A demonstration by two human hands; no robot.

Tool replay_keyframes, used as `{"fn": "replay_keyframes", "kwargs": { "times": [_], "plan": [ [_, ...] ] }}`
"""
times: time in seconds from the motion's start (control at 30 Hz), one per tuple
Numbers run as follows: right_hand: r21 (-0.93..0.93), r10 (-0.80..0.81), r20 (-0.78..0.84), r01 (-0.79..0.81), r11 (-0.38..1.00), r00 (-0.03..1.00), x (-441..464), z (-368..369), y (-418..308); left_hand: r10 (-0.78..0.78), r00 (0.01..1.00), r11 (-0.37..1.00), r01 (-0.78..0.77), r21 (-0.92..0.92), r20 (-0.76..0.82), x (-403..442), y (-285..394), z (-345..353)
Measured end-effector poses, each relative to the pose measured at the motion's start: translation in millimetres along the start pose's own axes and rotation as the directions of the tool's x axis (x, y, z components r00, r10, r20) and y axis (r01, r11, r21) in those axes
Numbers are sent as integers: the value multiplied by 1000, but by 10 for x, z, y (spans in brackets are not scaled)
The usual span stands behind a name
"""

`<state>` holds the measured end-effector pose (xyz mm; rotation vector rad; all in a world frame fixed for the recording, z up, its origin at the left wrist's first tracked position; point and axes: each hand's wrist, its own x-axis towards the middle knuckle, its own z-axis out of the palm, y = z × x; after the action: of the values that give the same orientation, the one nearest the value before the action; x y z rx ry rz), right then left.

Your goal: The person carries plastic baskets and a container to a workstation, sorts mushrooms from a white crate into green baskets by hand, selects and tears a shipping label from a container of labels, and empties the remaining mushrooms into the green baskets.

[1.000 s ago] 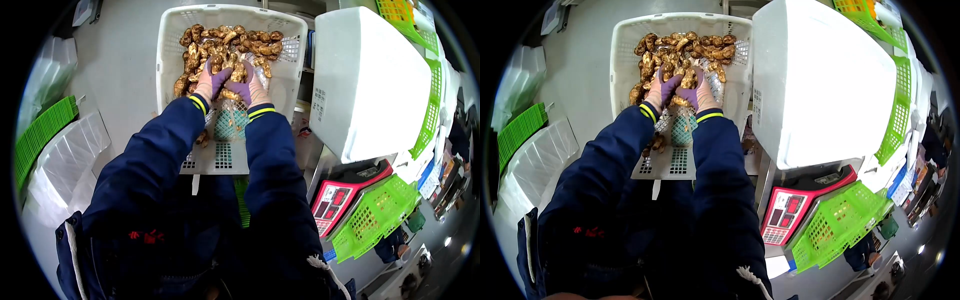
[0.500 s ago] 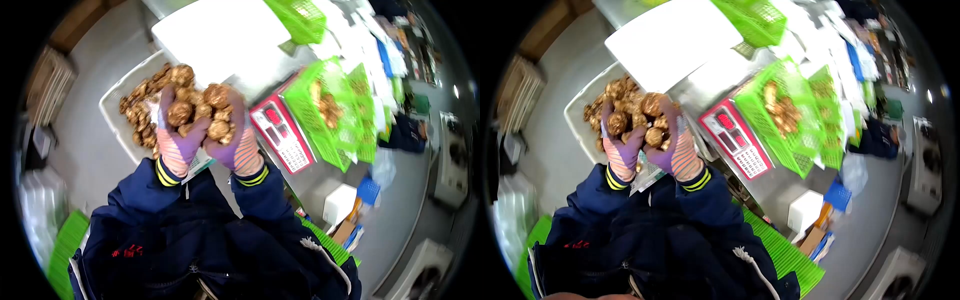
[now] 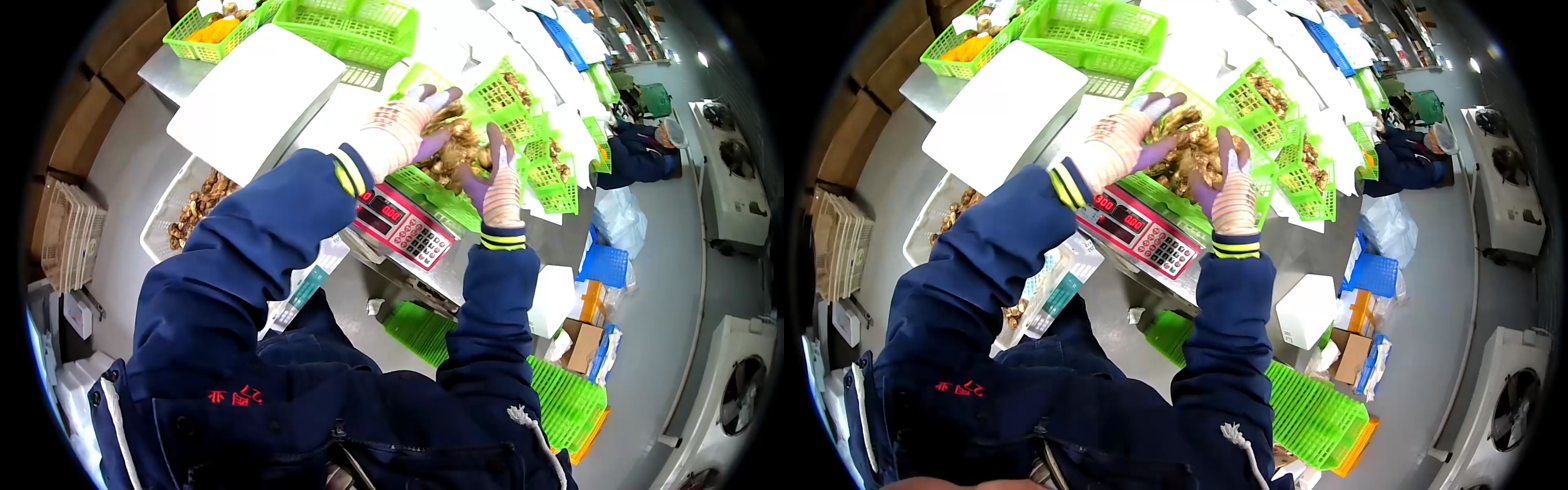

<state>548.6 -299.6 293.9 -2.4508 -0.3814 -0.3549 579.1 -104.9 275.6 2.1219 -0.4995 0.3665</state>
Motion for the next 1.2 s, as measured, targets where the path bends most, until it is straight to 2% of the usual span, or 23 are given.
{"fn": "replay_keyframes", "kwargs": {
  "times": [0.07, 0.13, 0.2, 0.27, 0.3, 0.33, 0.4, 0.43, 0.5, 0.53, 0.57, 0.6, 0.63, 0.67, 0.7, 0.8, 0.87, 0.9, 0.93, 0.97, 1.03, 1.07, 1.2],
  "plan": [
    [-172, -57, -23, 52, 984, 998, -73, -34, 77, 47, 988, 996, -58, -67, -149, -206, -64, -252],
    [-173, 45, -113, -64, 983, 993, -116, 11, -60, -71, 967, 953, -7, -303, -245, -604, -171, -502],
    [-236, -138, -155, 99, 967, 978, -93, 59, -303, -192, 932, 952, 101, -288, -306, -1159, -413, -559],
    [-211, 0, -269, -59, 976, 963, -169, 236, -726, -262, 938, 935, 189, -302, -227, -1835, -608, -595],
    [-7, -34, -310, 34, 999, 950, -214, 480, -814, -463, 886, 834, 430, -346, -13, -2214, -640, -614],
    [198, -38, -348, 113, 974, 937, -277, 721, -907, -439, 891, 861, 380, -338, -116, -2562, -706, -538],
    [511, -195, 29, 153, 846, 980, -460, 1277, -1018, -607, 789, 753, 610, -247, 98, -3215, -807, -496],
    [416, -172, 260, 51, 908, 950, -591, 1641, -1048, -641, 765, 736, 636, -232, 62, -3497, -862, -465],
    [418, -316, 516, 88, 904, 796, -679, 2324, -1414, -720, 693, 687, 717, -115, 21, -3946, -994, -417],
    [327, -282, 690, 61, 943, 666, -884, 2728, -1378, -762, 647, 647, 762, -37, -21, -4208, -1094, -349],
    [472, -359, 706, -28, 881, 610, -1054, 3112, -1312, -820, 569, 569, 822, 27, -54, -4362, -1200, -340],
    [432, -221, 844, -375, 820, 489, -1253, 3466, -1319, -867, 491, 484, 871, 85, -89, -4501, -1324, -344],
    [403, -202, 898, -548, 733, 390, -1445, 3832, -1258, -924, 372, 365, 927, 80, -90, -4500, -1394, -455],
    [356, -235, 927, -484, 799, 294, -1595, 4251, -1107, -888, 404, 397, 914, 80, -218, -4578, -1520, -479],
    [287, -214, 958, -635, 717, 192, -1794, 4630, -977, -868, 391, 383, 919, 90, -306, -4656, -1698, -450],
    [-89, 131, 991, -769, 633, -7, -1940, 5198, -1102, -836, 293, 291, 954, 78, -465, -4581, -2323, -549],
    [-253, 236, 958, -867, 429, -163, -2026, 5439, -1066, -931, 9, 5, 1000, 11, -364, -4372, -2751, -778],
    [-312, 287, 932, -889, 334, -219, -2052, 5600, -1085, -928, -22, -21, 1000, -6, -372, -4358, -2962, -819],
    [-220, 247, 957, -936, 274, -153, -2076, 5569, -1156, -925, -53, -48, 999, -24, -377, -4378, -3181, -839],
    [-175, 262, 961, -932, 318, -91, -2147, 5612, -1164, -933, -181, -84, 951, -299, -311, -4554, -3601, -694],
    [-109, 250, 968, -930, 351, -19, -2212, 5667, -1118, -919, -346, -223, 851, -475, -190, -4570, -3763, -687],
    [-116, 260, 965, -932, 344, -24, -2224, 5666, -1077, -931, -253, -193, 953, -234, -262, -4599, -3771, -645],
    [-52, 199, 980, -986, 156, -20, -2106, 5626, -1120, -936, -188, -180, 982, -52, -297, -4541, -3712, -631]
  ]
}}
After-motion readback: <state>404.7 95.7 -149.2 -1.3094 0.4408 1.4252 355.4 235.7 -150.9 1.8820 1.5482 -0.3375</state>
